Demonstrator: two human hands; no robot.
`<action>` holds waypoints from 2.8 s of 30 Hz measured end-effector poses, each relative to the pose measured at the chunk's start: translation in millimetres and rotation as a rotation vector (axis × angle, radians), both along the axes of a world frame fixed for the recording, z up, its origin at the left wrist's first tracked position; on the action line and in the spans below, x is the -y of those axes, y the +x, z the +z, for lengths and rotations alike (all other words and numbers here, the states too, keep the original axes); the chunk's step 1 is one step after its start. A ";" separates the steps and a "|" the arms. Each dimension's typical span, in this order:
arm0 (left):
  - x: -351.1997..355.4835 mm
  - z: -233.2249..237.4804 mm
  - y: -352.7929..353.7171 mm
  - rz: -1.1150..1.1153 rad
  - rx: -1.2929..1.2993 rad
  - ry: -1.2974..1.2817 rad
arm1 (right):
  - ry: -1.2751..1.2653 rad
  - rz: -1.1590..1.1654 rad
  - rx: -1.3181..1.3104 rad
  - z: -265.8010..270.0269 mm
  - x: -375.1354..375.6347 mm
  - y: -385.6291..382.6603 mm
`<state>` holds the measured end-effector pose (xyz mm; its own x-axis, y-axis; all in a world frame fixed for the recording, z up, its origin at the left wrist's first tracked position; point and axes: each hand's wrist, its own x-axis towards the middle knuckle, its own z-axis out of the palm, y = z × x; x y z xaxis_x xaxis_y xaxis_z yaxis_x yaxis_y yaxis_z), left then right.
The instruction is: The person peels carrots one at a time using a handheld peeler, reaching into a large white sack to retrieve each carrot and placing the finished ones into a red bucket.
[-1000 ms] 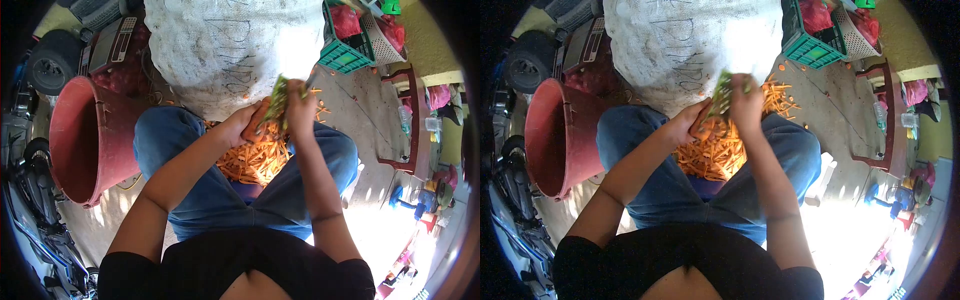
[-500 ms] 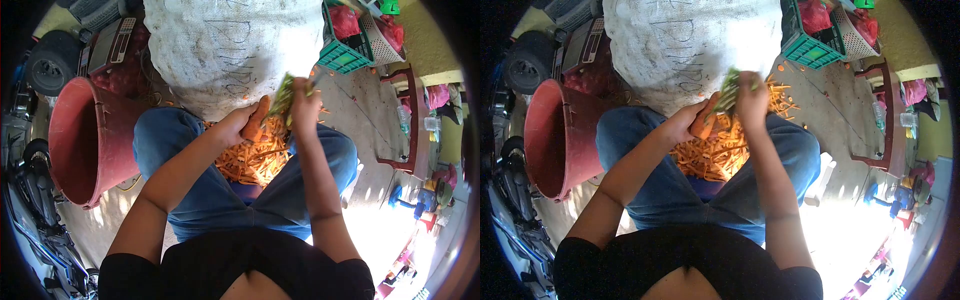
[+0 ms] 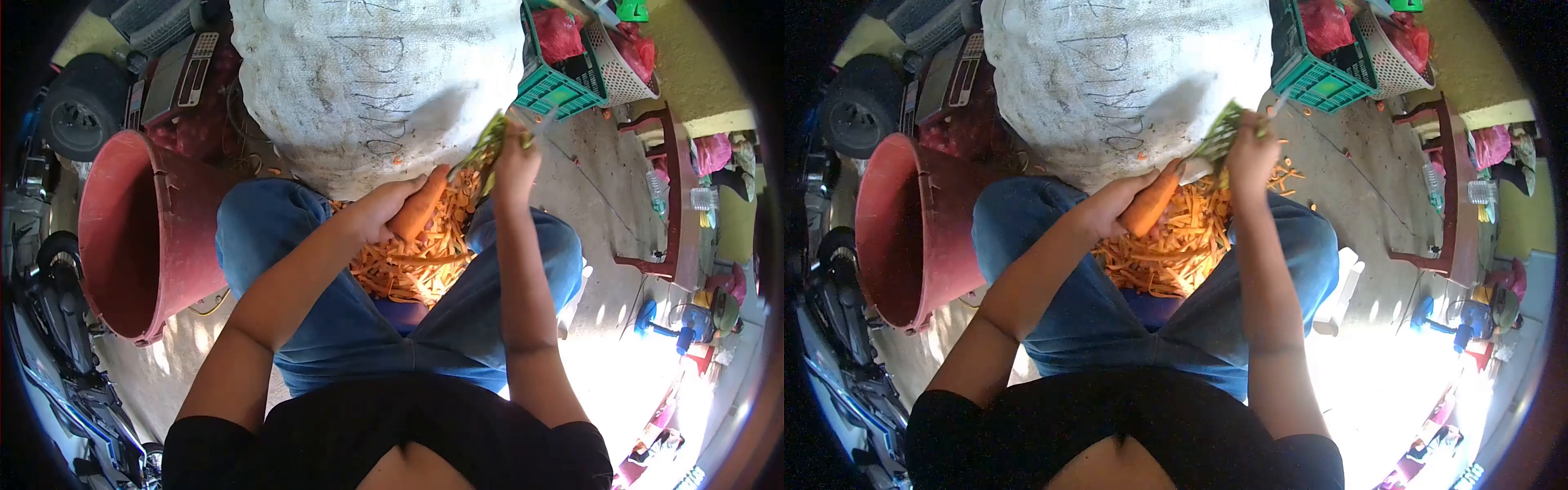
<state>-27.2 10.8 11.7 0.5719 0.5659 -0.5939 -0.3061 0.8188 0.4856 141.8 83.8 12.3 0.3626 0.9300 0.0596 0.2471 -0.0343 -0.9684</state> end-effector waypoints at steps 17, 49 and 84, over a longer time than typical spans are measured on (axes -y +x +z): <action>-2.2 -17.7 1.8 0.172 0.126 -0.003 | 0.136 0.167 0.142 10.6 24.3 -29.5; -0.1 -7.2 3.4 0.250 0.102 -0.134 | 0.178 0.152 0.221 21.8 32.0 -33.9; 1.1 13.5 -1.8 0.042 0.002 0.137 | 0.388 0.128 0.336 -1.9 23.2 -35.8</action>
<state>-29.0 9.7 25.2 0.5468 0.6650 -0.5087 -0.3396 0.7315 0.5912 106.0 60.7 10.4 0.1490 0.8520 0.5018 0.5243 0.3622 -0.7707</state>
